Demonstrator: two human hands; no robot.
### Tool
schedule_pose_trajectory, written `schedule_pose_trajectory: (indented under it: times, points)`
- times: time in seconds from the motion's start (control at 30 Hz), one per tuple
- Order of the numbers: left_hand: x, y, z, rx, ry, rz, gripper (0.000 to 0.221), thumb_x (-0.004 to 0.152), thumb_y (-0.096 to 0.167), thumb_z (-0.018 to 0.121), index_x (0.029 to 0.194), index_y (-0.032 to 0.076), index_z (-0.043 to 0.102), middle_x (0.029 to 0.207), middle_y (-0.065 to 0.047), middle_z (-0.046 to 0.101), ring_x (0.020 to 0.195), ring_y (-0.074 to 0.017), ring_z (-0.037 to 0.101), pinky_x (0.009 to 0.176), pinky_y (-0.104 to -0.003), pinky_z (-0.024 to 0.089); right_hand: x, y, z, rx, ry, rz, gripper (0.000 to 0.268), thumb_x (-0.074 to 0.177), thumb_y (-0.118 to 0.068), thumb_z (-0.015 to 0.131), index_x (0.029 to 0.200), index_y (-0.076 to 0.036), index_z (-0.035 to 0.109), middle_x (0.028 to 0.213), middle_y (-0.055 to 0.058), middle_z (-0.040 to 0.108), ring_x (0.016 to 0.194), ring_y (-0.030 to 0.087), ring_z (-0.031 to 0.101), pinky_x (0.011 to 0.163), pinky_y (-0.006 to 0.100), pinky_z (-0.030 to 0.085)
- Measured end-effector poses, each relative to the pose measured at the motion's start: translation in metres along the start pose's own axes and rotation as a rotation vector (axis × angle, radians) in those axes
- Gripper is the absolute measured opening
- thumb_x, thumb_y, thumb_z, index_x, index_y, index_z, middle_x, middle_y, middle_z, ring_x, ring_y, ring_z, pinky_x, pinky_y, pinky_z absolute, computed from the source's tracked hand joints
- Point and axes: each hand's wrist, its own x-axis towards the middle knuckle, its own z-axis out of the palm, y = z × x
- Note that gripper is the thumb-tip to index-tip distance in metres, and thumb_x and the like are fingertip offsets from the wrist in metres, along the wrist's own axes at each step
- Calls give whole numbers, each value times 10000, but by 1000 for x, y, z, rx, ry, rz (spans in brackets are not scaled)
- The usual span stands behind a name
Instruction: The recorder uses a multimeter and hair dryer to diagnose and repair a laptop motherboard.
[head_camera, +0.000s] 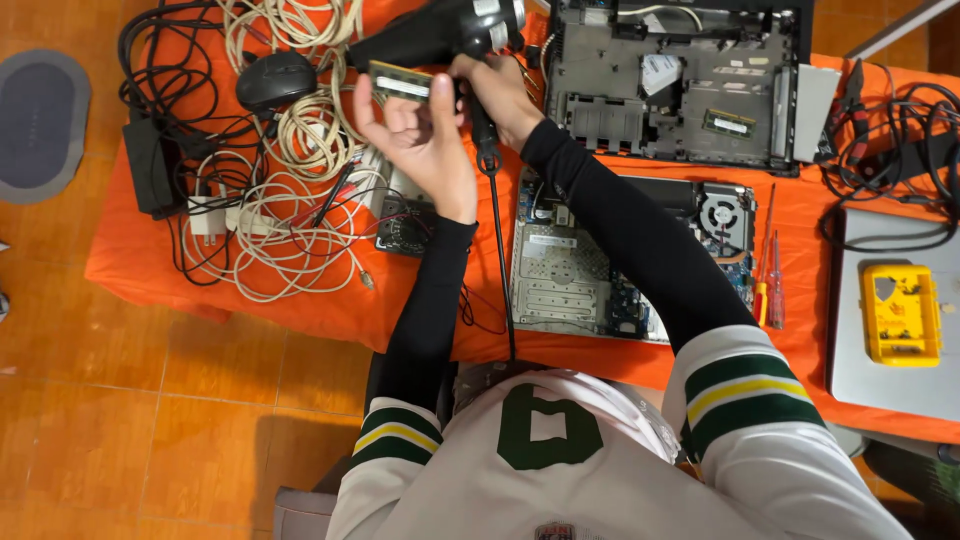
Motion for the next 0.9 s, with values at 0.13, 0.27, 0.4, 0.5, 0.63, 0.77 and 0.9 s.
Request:
schedule_pose_trajectory:
  times: [0.13,0.27,0.4,0.5,0.63,0.77,0.9]
  points:
    - [-3,-8,-3,46,-79,26,764,985,-1,760,1574,79,279,940,2,590,848,-80,565,779,-216,453,-2,-6,-5,-221,-9,-70,253,893,-213,650,869,31,715,764,54,716,620,121,698,573,293,591]
    - [-13,-5,-1,106,-173,2,727,1016,5,731,1573,100,275,1042,-53,667,911,-94,578,853,-219,455,-4,-7,-25,-604,-51,-104,402,987,-332,655,943,59,738,805,97,715,681,109,667,620,297,528]
    - [-24,-6,6,100,-284,-16,660,1071,-3,672,1585,106,272,1073,-79,661,947,-104,576,910,-231,466,-14,-4,-53,-631,-150,-274,396,991,-264,657,1063,123,698,952,154,737,882,112,645,734,310,556]
    - [-32,-13,9,34,-340,-113,592,1084,8,624,1552,98,273,1146,-112,677,1004,-122,603,937,-256,486,-46,-13,-64,-571,-212,-373,396,1016,-201,598,1269,101,629,1140,123,730,1064,157,707,921,282,541]
    - [-51,-18,10,-38,-406,-234,510,1096,25,590,1506,85,293,1169,-137,691,1030,-128,627,928,-260,493,-108,-39,-100,-682,-157,-565,358,1045,-143,544,1312,68,656,1139,122,756,1035,178,710,929,309,548]
    - [-74,-11,19,9,-540,-405,482,1099,34,596,1486,65,311,1182,-179,711,990,-136,605,852,-250,455,-165,-48,-136,-451,-153,-361,319,1098,-195,496,1317,-22,651,1059,54,740,987,119,703,925,289,578]
    - [-98,-1,31,-16,-720,-497,478,1064,45,606,1467,47,350,1280,-214,694,1203,-179,667,1028,-286,521,-194,-19,-170,-497,-107,-436,170,1048,-153,643,1109,0,683,1046,33,710,978,94,659,896,252,540]
